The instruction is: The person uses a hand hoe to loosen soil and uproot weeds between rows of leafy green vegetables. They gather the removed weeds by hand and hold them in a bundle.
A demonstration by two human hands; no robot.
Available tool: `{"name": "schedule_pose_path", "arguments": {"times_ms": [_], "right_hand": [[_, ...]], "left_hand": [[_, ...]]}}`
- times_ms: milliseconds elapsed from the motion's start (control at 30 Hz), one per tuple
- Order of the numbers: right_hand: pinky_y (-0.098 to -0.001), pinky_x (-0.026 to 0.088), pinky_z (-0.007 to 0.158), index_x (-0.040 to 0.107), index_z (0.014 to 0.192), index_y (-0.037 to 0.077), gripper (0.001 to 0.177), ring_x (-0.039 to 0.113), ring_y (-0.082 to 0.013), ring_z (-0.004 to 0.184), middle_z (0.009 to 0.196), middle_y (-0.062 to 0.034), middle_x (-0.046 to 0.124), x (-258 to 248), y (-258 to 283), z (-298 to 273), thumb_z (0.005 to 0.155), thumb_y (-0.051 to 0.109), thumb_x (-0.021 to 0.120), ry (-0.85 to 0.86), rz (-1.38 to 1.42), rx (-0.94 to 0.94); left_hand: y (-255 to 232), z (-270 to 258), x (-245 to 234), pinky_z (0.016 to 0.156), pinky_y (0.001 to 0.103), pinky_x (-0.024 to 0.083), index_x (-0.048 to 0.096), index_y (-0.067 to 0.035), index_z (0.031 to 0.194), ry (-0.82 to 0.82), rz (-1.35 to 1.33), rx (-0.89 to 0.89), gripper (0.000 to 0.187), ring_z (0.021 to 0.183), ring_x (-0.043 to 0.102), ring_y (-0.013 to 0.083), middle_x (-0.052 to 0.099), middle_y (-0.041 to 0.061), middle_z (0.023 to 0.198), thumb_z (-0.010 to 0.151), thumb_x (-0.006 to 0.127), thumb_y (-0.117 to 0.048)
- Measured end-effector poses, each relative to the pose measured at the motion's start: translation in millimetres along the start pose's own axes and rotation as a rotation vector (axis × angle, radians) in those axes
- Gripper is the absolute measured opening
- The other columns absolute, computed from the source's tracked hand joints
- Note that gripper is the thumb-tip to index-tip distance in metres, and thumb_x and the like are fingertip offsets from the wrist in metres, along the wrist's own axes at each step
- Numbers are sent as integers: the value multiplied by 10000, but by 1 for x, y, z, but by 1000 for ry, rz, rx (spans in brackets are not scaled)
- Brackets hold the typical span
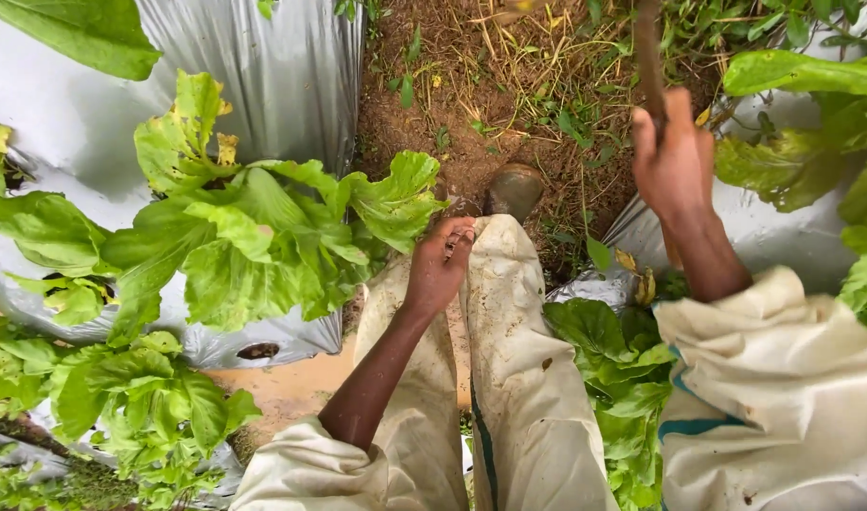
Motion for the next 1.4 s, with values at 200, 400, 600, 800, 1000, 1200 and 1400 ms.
{"name": "schedule_pose_path", "arguments": {"times_ms": [200, 400, 600, 800, 1000, 1200, 1400], "right_hand": [[-411, 313, 461, 445, 1213, 47, 164, 396, -209, 505, 713, -80, 453, 49, 77, 73, 1233, 206, 483, -41, 122, -371], [-564, 597, 637, 396, 1329, 88, 261, 643, -392, 729, 937, -221, 609, 75, 24, 65, 1216, 323, 383, 487, -459, 176], [-468, 602, 435, 461, 1314, 24, 238, 604, -303, 526, 771, -172, 618, 39, 32, 60, 1244, 251, 442, 350, -453, 37], [-372, 249, 429, 384, 1211, 58, 113, 318, -161, 481, 717, -46, 398, 82, 58, 71, 1238, 157, 433, -80, 127, -329], [-497, 606, 517, 361, 1350, 70, 207, 620, -332, 637, 915, -224, 612, 78, 67, 58, 1187, 174, 437, 366, -226, 243], [-328, 520, 456, 451, 1373, -71, 171, 593, -226, 583, 831, -140, 611, 44, 56, 65, 1203, -63, 455, -153, -28, -458], [-654, 565, 801, 355, 1353, 51, 256, 665, -498, 896, 1076, -336, 643, 69, 23, 53, 1184, 228, 431, 405, -351, 280]], "left_hand": [[1, -6, -7, 912, 403, 591, 649, -87, 1255, -61, -51, 83, 273, 1154, 691, 273, 721, 125, 1266, 1007, 556, -154], [13, -11, -12, 1009, 443, 556, 637, -64, 1267, -66, -93, 55, 297, 1222, 670, 304, 701, 156, 1310, 995, 546, -144], [15, -17, -5, 982, 461, 583, 628, -85, 1289, -29, -91, -17, 323, 1210, 680, 304, 677, 166, 1366, 976, 548, -99], [17, -13, 0, 812, 375, 621, 648, -134, 1292, -27, -142, 18, 323, 1073, 726, 239, 750, 95, 1204, 988, 538, -123], [2, -15, -13, 899, 407, 606, 646, -95, 1243, -26, -132, 29, 276, 1154, 699, 280, 710, 132, 1298, 1039, 538, -246], [14, -15, -12, 922, 411, 572, 646, -64, 1195, -30, -67, 75, 237, 1108, 699, 290, 726, 143, 1206, 984, 542, -92], [11, -17, -7, 619, 344, 644, 610, -84, 1251, 21, -67, -13, 257, 822, 715, 212, 695, 154, 1285, 1002, 553, -101]]}}
Point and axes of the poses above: each hand's wrist, its own z-axis towards the middle knuckle, its own x-axis out of the palm, y = z × x, the point moved 5 cm from there along z, towards the middle knuckle
